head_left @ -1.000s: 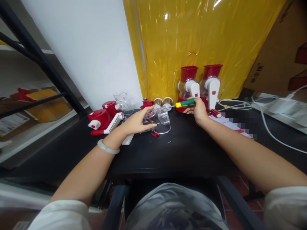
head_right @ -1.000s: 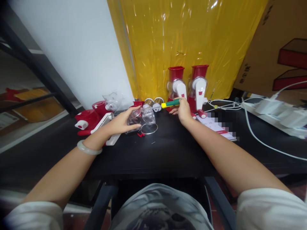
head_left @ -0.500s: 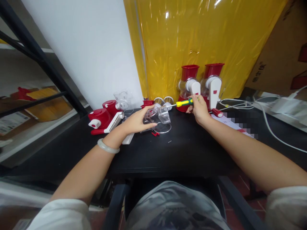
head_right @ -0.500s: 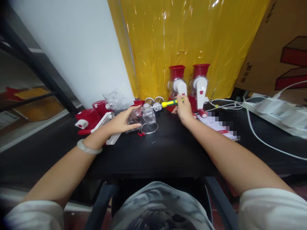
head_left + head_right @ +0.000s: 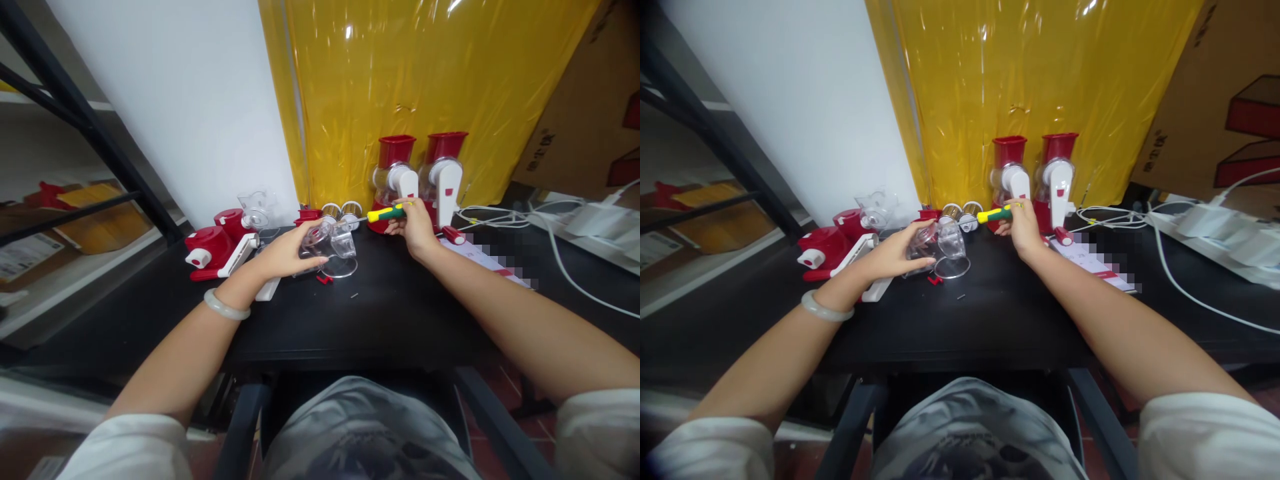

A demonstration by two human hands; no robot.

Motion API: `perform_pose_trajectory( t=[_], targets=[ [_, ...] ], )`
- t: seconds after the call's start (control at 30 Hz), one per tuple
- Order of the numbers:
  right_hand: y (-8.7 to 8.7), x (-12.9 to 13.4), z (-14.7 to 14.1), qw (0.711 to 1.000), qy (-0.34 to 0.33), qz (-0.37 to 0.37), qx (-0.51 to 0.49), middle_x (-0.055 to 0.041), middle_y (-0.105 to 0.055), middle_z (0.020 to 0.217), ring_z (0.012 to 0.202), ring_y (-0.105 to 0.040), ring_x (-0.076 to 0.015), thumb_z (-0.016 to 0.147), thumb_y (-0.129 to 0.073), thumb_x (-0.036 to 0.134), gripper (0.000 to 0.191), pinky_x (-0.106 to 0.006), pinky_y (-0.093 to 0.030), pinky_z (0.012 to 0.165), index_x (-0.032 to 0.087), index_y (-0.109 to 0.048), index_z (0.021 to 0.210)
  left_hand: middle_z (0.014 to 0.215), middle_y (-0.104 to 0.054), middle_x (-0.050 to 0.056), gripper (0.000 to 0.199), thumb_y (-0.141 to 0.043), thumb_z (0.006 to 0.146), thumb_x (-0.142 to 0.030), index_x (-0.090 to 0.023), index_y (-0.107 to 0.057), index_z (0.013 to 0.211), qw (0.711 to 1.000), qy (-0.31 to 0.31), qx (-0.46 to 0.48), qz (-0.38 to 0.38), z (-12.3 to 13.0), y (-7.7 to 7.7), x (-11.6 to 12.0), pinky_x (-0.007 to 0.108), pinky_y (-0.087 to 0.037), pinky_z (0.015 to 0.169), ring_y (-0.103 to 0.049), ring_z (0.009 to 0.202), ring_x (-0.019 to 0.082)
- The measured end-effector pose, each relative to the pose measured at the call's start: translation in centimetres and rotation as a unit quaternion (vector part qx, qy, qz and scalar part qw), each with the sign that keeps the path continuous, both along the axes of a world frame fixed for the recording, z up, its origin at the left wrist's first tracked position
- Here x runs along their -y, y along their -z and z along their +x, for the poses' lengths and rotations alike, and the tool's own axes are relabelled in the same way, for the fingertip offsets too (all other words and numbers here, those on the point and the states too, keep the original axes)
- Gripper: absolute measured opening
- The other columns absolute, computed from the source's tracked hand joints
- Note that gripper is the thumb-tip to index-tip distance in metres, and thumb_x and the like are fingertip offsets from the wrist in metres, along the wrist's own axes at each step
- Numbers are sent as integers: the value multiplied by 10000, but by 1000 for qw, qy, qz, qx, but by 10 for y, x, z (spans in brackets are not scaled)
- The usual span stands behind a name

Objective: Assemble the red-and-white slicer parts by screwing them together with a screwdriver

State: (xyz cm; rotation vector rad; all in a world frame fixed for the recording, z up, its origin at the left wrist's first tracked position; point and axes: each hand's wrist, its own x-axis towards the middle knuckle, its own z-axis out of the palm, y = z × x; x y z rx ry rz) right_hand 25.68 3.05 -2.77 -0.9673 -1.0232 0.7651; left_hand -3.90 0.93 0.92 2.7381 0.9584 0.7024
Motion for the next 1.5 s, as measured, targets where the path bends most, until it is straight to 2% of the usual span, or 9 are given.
perform_pose_trajectory(
  t=[0.27, 0.4, 0.53, 0.73, 1.07, 1.23, 1.37, 1.5],
  targets=[
    [0, 2, -4, 999, 24, 13, 20, 119, -415, 445, 352, -498, -106, 809, -548, 611, 386, -209, -378, 379, 253, -436, 905, 1404, -528, 127, 791, -630, 800, -551, -252, -312, 1459, 1000, 0, 0, -2, -2, 1, -2, 472, -455, 1020, -564, 1228, 309],
    [1, 2, -4, 999, 22, 12, 22, 96, -429, 455, 358, -510, -118, 833, -457, 663, 411, -227, -375, 375, 255, -435, 879, 1416, -516, 132, 793, -636, 794, -549, -240, -320, 1454, 1000, 5, 4, 0, -3, 2, -4, 478, -447, 1029, -553, 1243, 311],
    [2, 1, -2, 1000, 0, 5, -13, 60, -529, 567, 401, -548, -123, 869, -379, 597, 352, -240, -398, 395, 251, -429, 908, 1407, -525, 129, 791, -635, 796, -549, -233, -325, 1452, 1000, -1, 2, -3, -2, 1, -3, 466, -449, 1028, -560, 1235, 305],
    [2, 0, -2, 1000, 6, 13, -13, 45, -572, 648, 430, -566, -113, 851, -424, 465, 256, -230, -409, 409, 227, -466, 935, 1396, -532, 140, 791, -632, 797, -550, -224, -328, 1450, 1000, -3, 0, 1, -1, 1, -2, 466, -453, 1018, -564, 1225, 308],
    [4, -2, -1, 999, 29, 28, 22, 86, -477, 567, 380, -511, -96, 787, -557, 624, 422, -216, -386, 385, 256, -440, 955, 1418, -511, 134, 800, -639, 797, -530, -236, -309, 1464, 1000, 10, 6, 1, -3, 4, -4, 475, -440, 1036, -548, 1244, 309],
    [6, -3, 0, 999, 23, 14, 21, 62, -497, 617, 412, -536, -104, 828, -465, 630, 391, -217, -392, 385, 262, -445, 958, 1417, -514, 130, 798, -639, 796, -535, -237, -315, 1462, 1000, 10, 8, 6, -3, 3, -4, 475, -444, 1029, -548, 1244, 310],
    [5, -3, 1, 1000, 3, 6, -6, 32, -540, 721, 427, -558, -99, 850, -407, 521, 298, -230, -424, 397, 243, -465, 937, 1415, -518, 128, 805, -643, 794, -537, -233, -313, 1462, 1000, 5, 4, 2, -3, 3, -4, 458, -445, 1030, -554, 1241, 303],
    [2, -2, -1, 1000, 4, -4, -20, 51, -542, 696, 414, -561, -96, 847, -425, 416, 212, -226, -426, 400, 240, -464, 959, 1428, -504, 125, 802, -637, 796, -538, -237, -311, 1464, 1000, 8, 6, -1, -2, 3, -3, 458, -436, 1041, -539, 1259, 302]
  ],
)
